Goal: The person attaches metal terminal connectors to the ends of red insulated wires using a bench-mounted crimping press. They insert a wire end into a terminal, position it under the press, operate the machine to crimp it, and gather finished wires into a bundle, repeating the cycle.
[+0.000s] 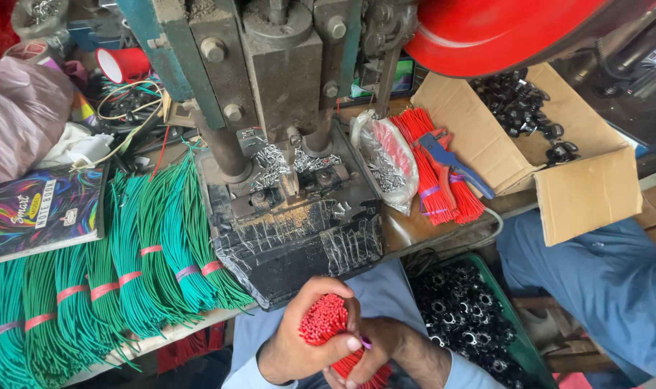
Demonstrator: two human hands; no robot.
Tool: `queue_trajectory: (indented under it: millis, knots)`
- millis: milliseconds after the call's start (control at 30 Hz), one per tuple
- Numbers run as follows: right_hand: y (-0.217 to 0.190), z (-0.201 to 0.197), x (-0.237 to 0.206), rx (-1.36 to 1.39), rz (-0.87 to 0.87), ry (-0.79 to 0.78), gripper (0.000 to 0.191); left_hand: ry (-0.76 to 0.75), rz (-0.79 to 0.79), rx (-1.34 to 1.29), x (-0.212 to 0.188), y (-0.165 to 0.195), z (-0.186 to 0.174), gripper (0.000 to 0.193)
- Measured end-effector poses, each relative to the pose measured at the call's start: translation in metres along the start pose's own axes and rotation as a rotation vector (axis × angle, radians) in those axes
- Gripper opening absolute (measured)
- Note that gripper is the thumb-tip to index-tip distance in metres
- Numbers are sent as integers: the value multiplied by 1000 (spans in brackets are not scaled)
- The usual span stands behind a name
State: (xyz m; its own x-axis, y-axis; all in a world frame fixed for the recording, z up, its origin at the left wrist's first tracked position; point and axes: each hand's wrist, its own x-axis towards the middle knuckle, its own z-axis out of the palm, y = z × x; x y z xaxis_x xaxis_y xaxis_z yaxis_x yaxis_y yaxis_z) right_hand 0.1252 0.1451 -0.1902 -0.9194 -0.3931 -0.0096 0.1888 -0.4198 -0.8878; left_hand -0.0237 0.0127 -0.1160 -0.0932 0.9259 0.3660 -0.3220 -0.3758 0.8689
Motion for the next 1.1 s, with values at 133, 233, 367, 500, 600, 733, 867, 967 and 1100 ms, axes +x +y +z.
queue_trajectory:
  millis: [133,233,367,500,600,733,867,967,1100]
  knots:
    - [4,2,3,48,28,61,36,22,57,-230,-1,-8,-4,45]
    - [-1,16,15,-264,-29,557,41,392,118,247,-1,-12,2,42]
    - [-11,27,20,-917,-187,911,60,519,161,389,1,-12,12,48]
    - [-15,14,1,-416,28,447,45,209,144,143,0,1,2,50]
    - [-15,1,-6,-192,36,33,41,-56,39,-96,-2,8,-8,52]
    - [-11,7,4,-370,2,350,41,96,78,366,-4,6,-8,41]
    - [-5,19,15,-633,-84,771,54,349,193,442,-2,-5,1,41]
    - [2,15,11,-373,-27,655,45,346,206,239,-1,-9,6,41]
    - [7,2,-4,-227,10,207,34,102,90,-117,-2,2,-3,40]
